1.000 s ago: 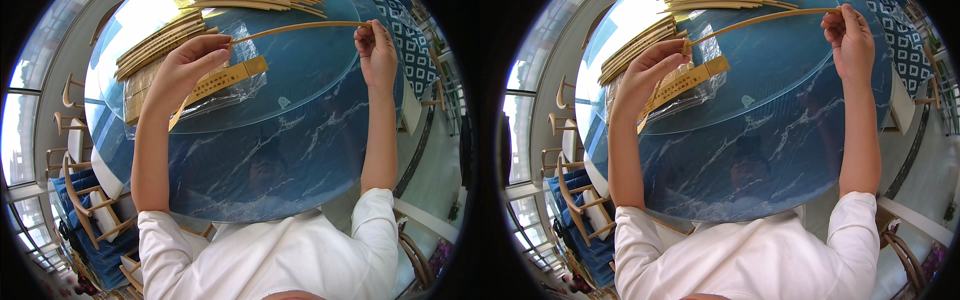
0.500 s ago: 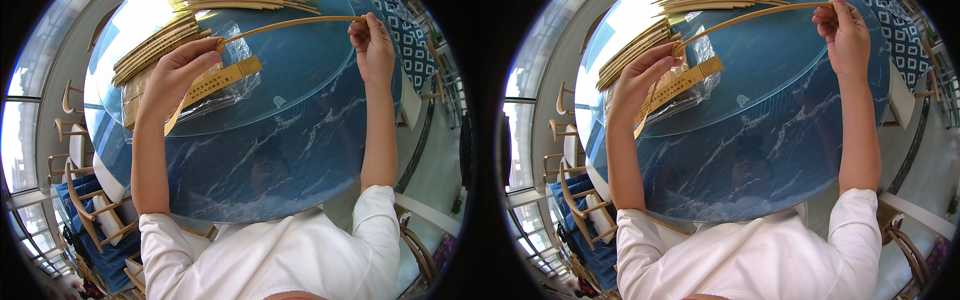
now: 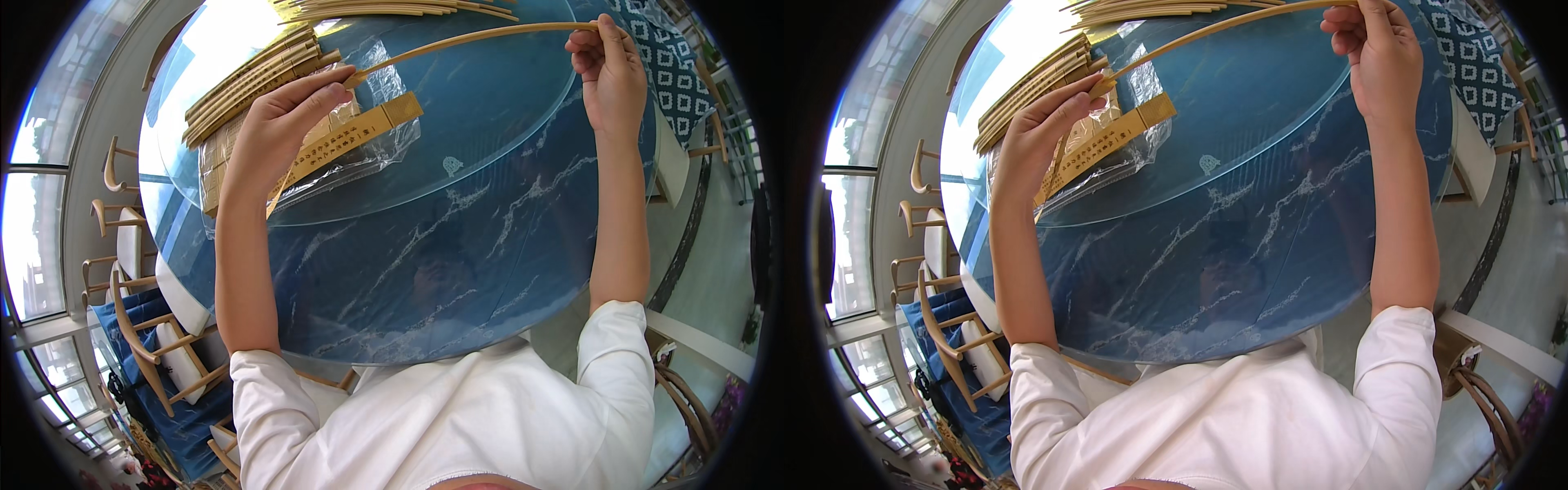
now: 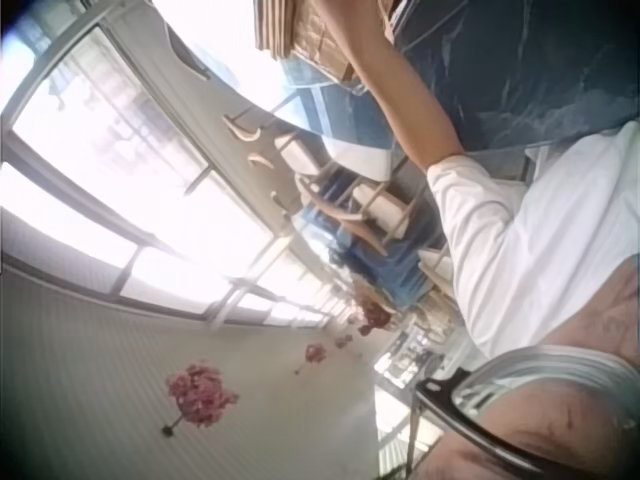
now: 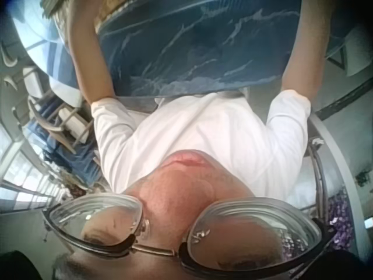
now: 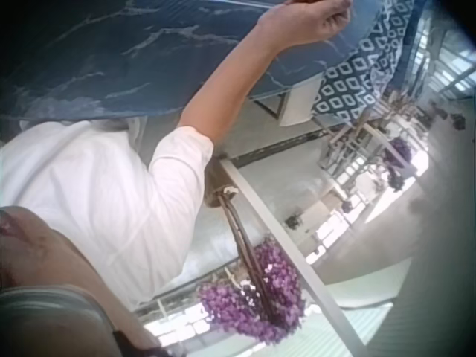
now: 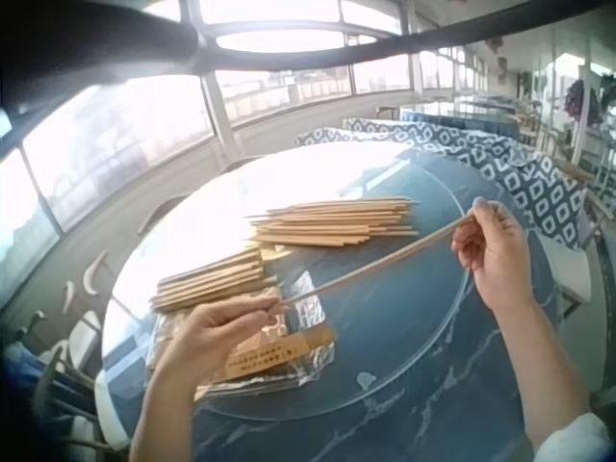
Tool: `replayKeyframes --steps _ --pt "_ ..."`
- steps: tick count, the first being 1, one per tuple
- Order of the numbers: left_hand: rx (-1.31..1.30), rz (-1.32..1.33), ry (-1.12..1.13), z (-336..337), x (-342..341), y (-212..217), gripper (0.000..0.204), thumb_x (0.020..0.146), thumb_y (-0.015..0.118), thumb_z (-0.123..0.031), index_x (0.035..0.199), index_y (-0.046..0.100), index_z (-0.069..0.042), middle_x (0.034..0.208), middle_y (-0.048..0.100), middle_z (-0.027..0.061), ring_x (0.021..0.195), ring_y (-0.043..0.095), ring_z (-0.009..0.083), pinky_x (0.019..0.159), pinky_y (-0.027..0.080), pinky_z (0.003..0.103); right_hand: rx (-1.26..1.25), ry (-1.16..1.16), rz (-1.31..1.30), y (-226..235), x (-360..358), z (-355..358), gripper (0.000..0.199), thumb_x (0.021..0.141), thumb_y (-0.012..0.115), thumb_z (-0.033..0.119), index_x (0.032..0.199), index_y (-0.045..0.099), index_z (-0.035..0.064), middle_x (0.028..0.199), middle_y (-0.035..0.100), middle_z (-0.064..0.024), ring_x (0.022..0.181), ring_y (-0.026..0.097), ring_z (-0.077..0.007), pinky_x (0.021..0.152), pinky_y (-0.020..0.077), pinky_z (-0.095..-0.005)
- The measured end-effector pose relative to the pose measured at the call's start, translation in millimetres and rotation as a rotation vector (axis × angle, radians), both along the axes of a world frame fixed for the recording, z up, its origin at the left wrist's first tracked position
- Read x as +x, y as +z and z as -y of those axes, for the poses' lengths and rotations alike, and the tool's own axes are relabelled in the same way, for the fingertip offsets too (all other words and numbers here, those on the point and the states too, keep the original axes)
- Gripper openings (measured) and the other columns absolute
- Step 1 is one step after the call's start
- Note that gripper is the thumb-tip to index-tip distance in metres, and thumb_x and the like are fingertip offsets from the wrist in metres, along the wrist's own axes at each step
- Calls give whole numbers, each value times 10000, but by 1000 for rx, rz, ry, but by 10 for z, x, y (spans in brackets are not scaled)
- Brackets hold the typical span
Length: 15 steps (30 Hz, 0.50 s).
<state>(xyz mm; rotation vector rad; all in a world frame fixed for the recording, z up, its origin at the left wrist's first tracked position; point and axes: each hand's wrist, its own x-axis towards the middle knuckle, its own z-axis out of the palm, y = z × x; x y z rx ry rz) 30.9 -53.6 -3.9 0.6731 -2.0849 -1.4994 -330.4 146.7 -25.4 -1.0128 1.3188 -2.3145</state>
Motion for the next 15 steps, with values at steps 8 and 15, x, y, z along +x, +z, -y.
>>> replayKeyframes --steps 8,15 --pt "-10 2 6 -11 4 9 377 1021 743 -260 1328 743 -40 1207 779 115 1143 736 195 994 573 288 -4 -14 10 14 10 -12 209 1063 684 241 1001 723 46 875 779 -103 780 743 -166 640 544 -241" --pt "0 14 20 -33 -10 9 395 1040 718 -238 1366 708 -16 1248 761 123 1169 730 195 1002 575 289 12 -31 9 40 48 -13 211 1065 681 243 988 714 49 868 778 -103 777 743 -171 638 543 -245"
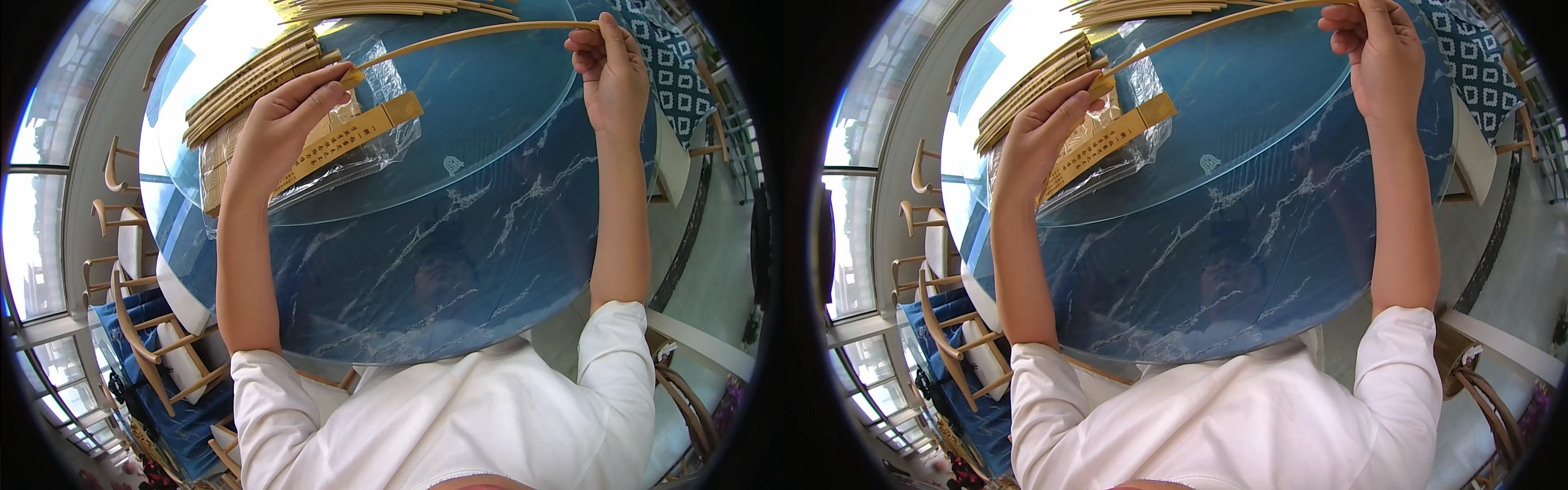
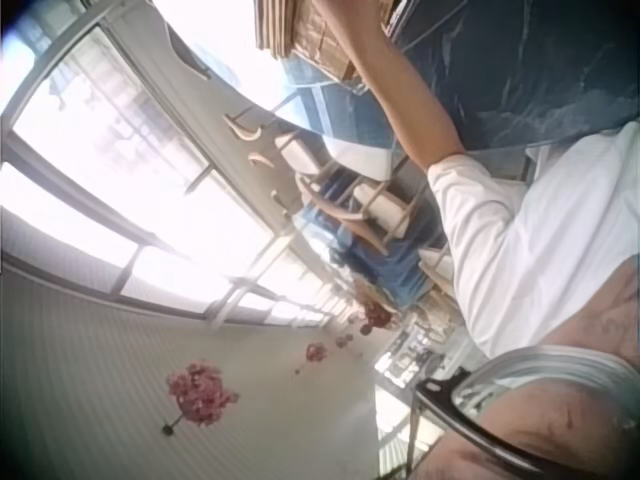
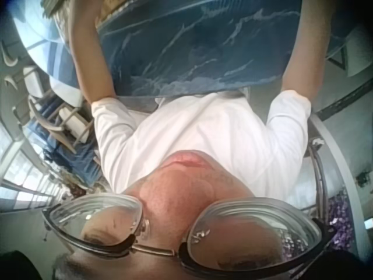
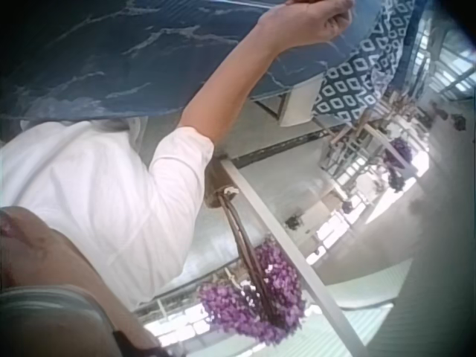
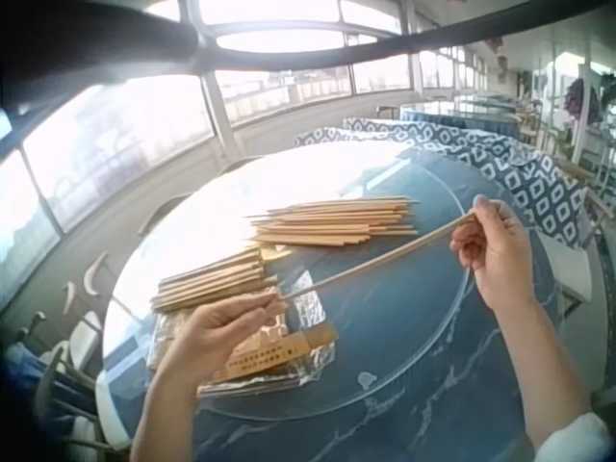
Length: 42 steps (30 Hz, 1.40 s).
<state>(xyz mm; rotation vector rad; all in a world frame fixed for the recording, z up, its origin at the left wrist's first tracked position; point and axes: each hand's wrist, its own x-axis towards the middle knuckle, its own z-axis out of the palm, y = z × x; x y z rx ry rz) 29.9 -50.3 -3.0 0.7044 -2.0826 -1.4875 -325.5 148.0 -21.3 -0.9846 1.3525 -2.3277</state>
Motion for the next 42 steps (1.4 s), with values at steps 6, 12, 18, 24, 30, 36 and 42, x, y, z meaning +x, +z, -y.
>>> replayKeyframes --steps 6,12,18,24,30,36,42 --pt "-25 -17 -16 -11 -7 -9 376 1046 710 -247 1353 723 -30 1227 767 108 1168 725 183 973 574 276 -33 -22 -79 24 42 -16 219 1070 674 249 999 707 45 869 779 -110 758 742 -171 622 539 -245" --pt "-32 29 -3 -30 -8 2 378 1054 699 -262 1355 723 -34 1207 770 101 1165 725 182 965 569 276 -57 -41 -106 63 90 -26 226 1076 664 245 1000 704 37 863 781 -116 749 745 -173 622 543 -247" --pt "-67 2 -29 -12 -14 -35 421 1067 679 -280 1400 685 -24 1225 761 110 1189 722 198 999 563 294 -81 -45 -135 123 163 -59 220 1078 658 232 1003 701 30 850 782 -124 728 751 -185 604 548 -252" --pt "-75 37 -4 -12 -6 -36 439 1079 654 -264 1431 648 -2 1267 748 126 1210 717 216 1057 547 331 -87 -32 -148 132 160 -61 223 1083 651 229 1010 697 23 851 782 -129 724 752 -189 586 547 -254" --pt "-46 5 -10 -3 -5 -37 449 1076 659 -280 1432 650 -7 1277 747 129 1230 709 217 1069 545 343 -89 -47 -226 179 242 -86 223 1088 642 228 1044 694 16 861 781 -133 720 746 -187 587 541 -265" --pt "-161 65 -24 -38 -10 -35 387 1078 660 -288 1405 701 -85 1169 772 72 1108 725 168 941 548 289 -83 18 -251 173 90 -123 219 1096 624 217 1096 701 11 895 782 -128 755 746 -178 621 551 -262" --pt "-262 165 -110 -123 13 57 366 1086 626 -203 1421 678 -65 1235 753 81 1128 721 176 964 560 302 -51 -116 -103 272 325 -16 274 1093 625 273 887 625 91 676 659 -48 528 604 -110 441 440 -246"
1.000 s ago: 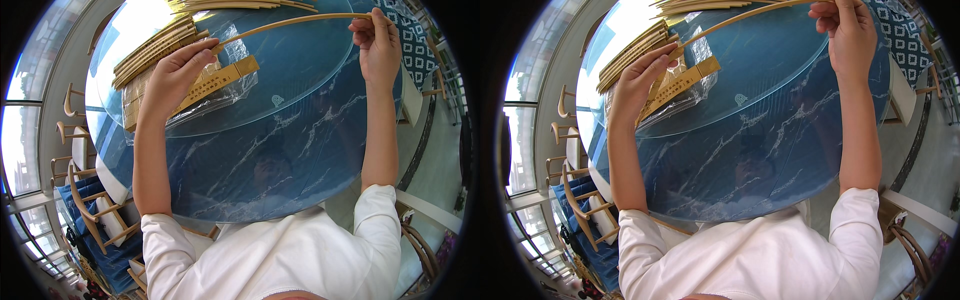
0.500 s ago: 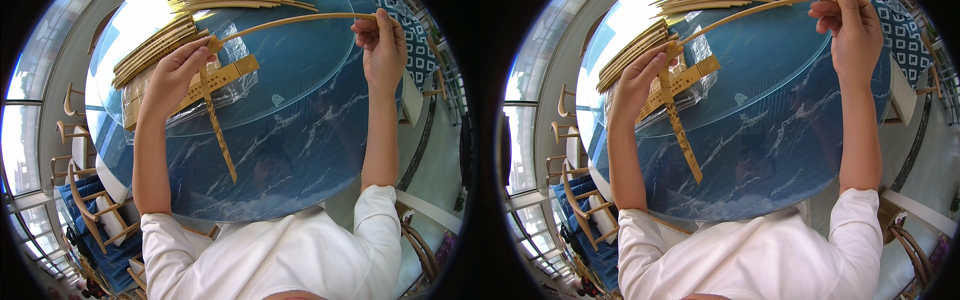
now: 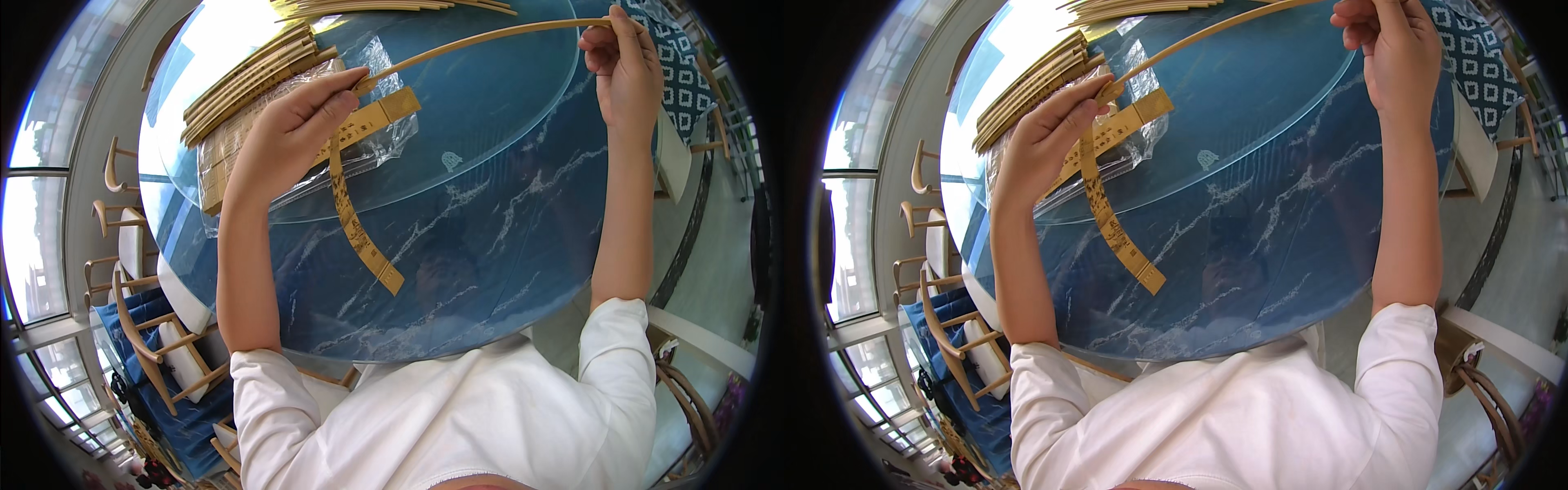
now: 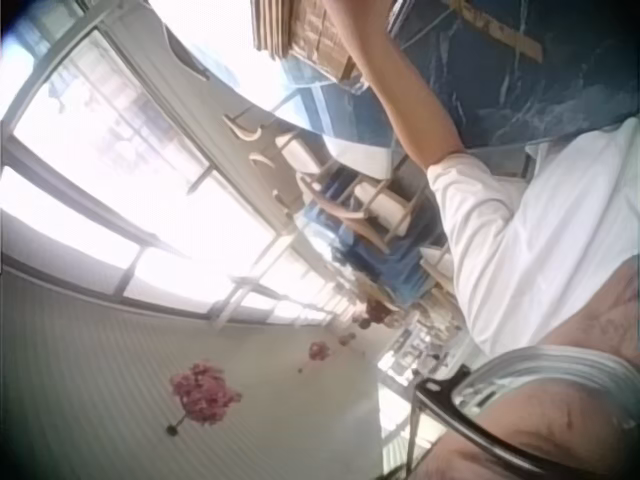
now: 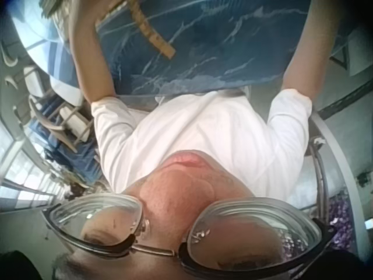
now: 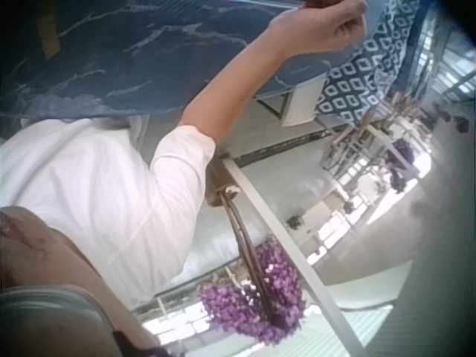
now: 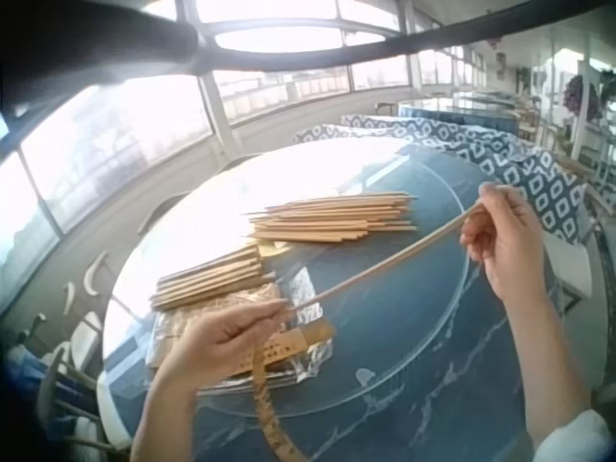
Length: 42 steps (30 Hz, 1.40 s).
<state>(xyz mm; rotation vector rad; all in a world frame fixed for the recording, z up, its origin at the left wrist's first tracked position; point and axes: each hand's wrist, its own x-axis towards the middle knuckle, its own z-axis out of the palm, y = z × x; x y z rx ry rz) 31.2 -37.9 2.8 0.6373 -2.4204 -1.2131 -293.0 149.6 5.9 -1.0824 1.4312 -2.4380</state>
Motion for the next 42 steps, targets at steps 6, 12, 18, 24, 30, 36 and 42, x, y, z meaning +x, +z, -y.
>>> replayKeyframes --steps 6,12,18,24,30,36,42 --pt "-25 17 -72 -96 -29 48 358 1090 603 -160 1422 673 -46 1311 738 95 1194 721 194 1000 581 318 109 55 6 -6 -121 -53 282 1087 631 266 860 613 100 665 657 -44 499 585 -101 427 427 -238" --pt "56 -29 -156 -108 -35 -12 360 1077 619 -164 1415 684 -59 1309 741 97 1190 721 198 980 588 321 111 48 129 -35 -116 -16 282 1069 662 263 842 612 102 657 656 -36 505 600 -107 429 438 -237" --pt "185 -93 -161 -109 -46 15 366 1068 634 -154 1416 682 -53 1316 740 110 1181 727 196 988 587 317 97 89 203 -59 -171 -21 279 1071 661 264 844 631 103 670 672 -39 540 638 -114 442 452 -247" --pt "200 -138 -202 -105 -58 -52 381 1077 641 -191 1429 670 -49 1290 742 117 1184 724 192 988 581 295 81 150 145 -26 -122 -30 292 1087 635 264 846 633 100 677 675 -42 540 634 -122 455 456 -255" --pt "251 -116 -253 -144 -70 -26 392 1072 636 -179 1432 658 -24 1315 726 155 1177 732 230 1007 589 338 121 145 146 -47 -136 -19 303 1101 609 273 857 638 94 682 674 -49 538 625 -121 462 460 -256" --pt "386 -42 -321 -165 -86 -43 413 1096 601 -212 1447 628 5 1321 722 171 1140 749 252 1004 597 361 184 228 171 -137 -222 9 303 1118 570 276 892 645 89 702 678 -61 544 613 -126 497 482 -257" --pt "438 4 -390 -220 -67 -74 438 1116 570 -276 1429 628 25 1284 736 185 1062 772 241 953 620 377 171 268 138 -151 -225 15 282 1121 564 273 943 658 75 705 680 -71 557 612 -127 518 495 -256"
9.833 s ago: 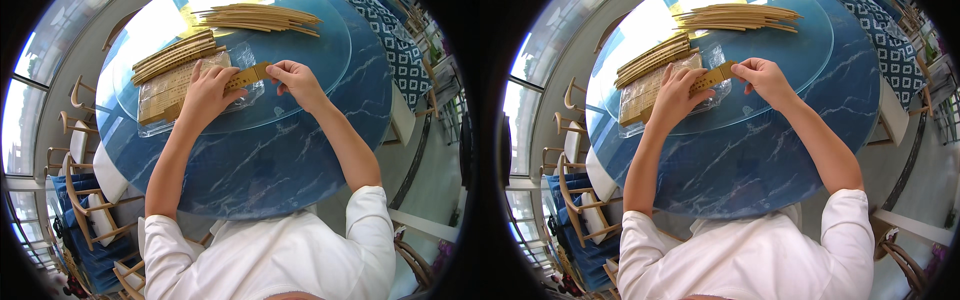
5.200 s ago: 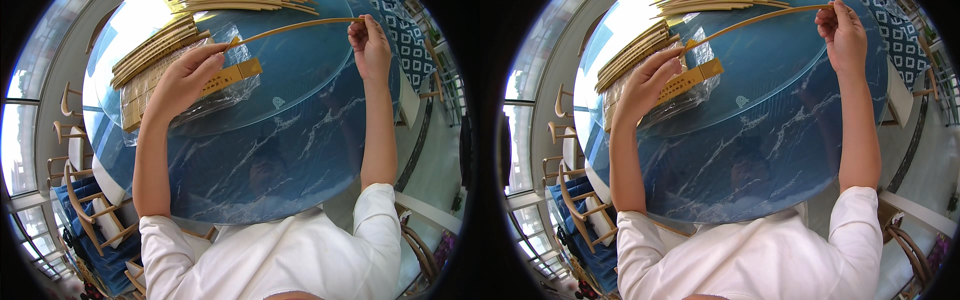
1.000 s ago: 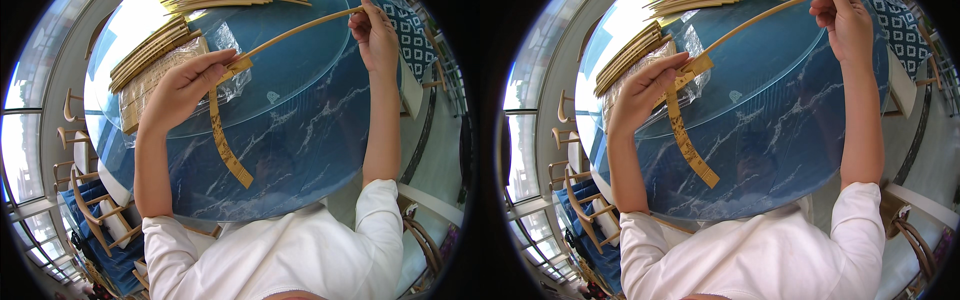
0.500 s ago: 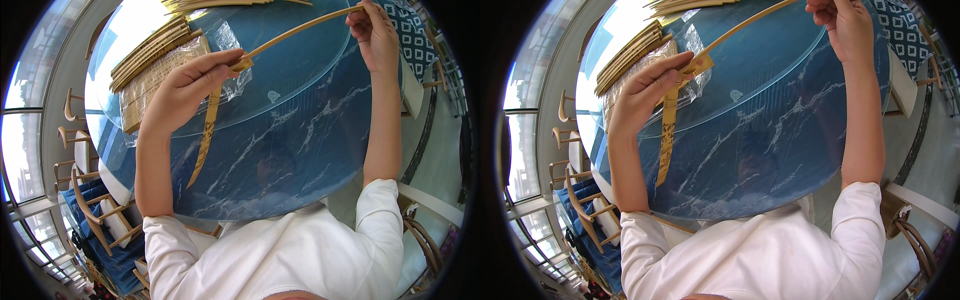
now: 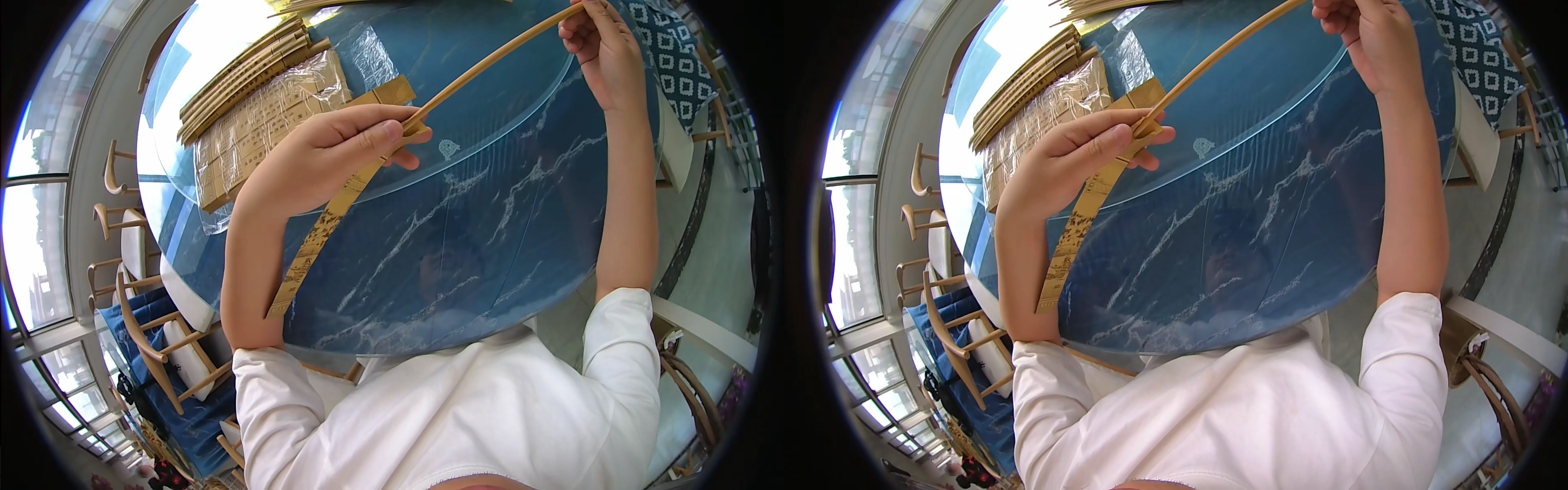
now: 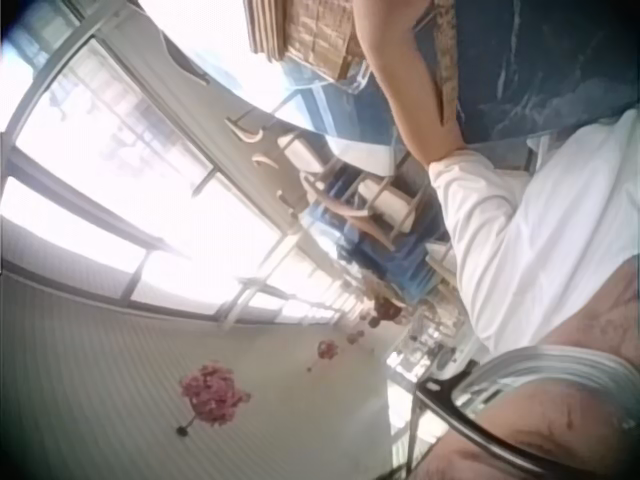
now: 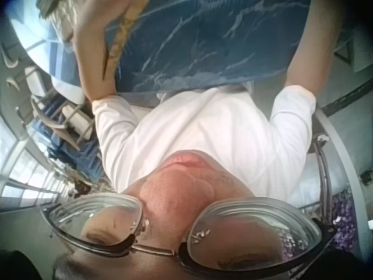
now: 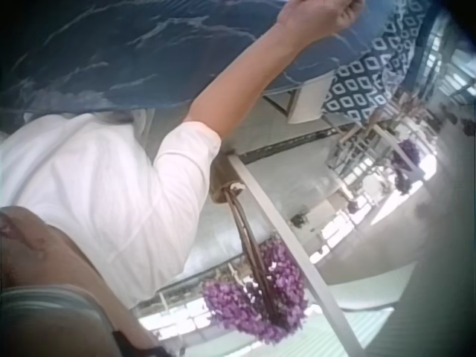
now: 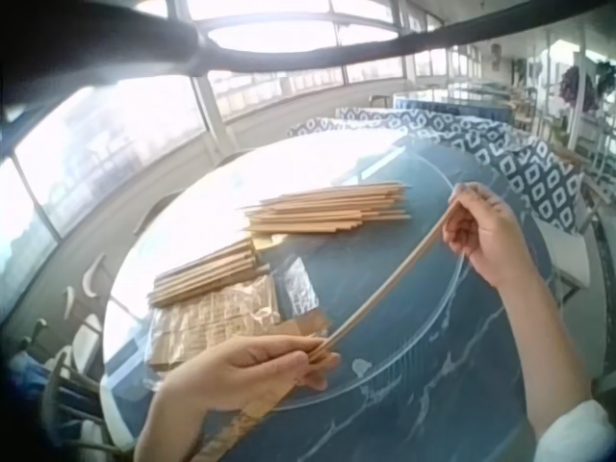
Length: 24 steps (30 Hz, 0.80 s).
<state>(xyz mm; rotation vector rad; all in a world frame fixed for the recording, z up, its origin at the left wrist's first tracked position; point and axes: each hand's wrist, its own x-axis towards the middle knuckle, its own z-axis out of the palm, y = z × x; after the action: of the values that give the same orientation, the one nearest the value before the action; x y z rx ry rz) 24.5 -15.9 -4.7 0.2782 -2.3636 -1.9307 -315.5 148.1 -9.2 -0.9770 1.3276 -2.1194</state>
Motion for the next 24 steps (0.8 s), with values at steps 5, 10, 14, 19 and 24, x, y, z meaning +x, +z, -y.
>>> replayKeyframes --steps 5,10,14,19,24 --pt "26 -8 -16 -62 -16 27 448 1119 562 -281 1424 624 42 1272 734 202 1023 771 234 917 630 359 -12 54 -3 -23 -24 1 261 1123 560 252 986 675 62 729 699 -78 574 633 -134 525 506 -259" --pt "143 -4 36 -103 -30 24 431 1126 544 -259 1420 626 45 1272 731 210 1011 763 231 882 640 352 17 103 12 -64 -77 15 258 1131 541 237 1019 687 55 762 723 -81 618 676 -142 552 539 -260" --pt "157 -16 3 -92 -47 20 423 1126 538 -245 1420 626 45 1279 726 220 994 759 221 862 642 342 50 100 71 -94 -83 33 252 1127 542 233 1017 686 57 765 725 -78 630 684 -145 563 548 -261" --pt "198 -50 -85 -65 -51 -23 429 1124 543 -253 1420 626 46 1290 717 239 956 742 206 845 636 329 94 177 128 -168 -132 56 237 1118 547 222 1006 682 61 761 710 -67 660 694 -152 576 549 -275" --pt "237 -1 -113 -93 -67 -1 445 1126 540 -262 1441 610 44 1316 702 247 970 729 195 839 630 314 29 200 111 -133 -92 37 239 1120 545 221 1003 680 64 775 706 -67 670 691 -155 575 539 -280"
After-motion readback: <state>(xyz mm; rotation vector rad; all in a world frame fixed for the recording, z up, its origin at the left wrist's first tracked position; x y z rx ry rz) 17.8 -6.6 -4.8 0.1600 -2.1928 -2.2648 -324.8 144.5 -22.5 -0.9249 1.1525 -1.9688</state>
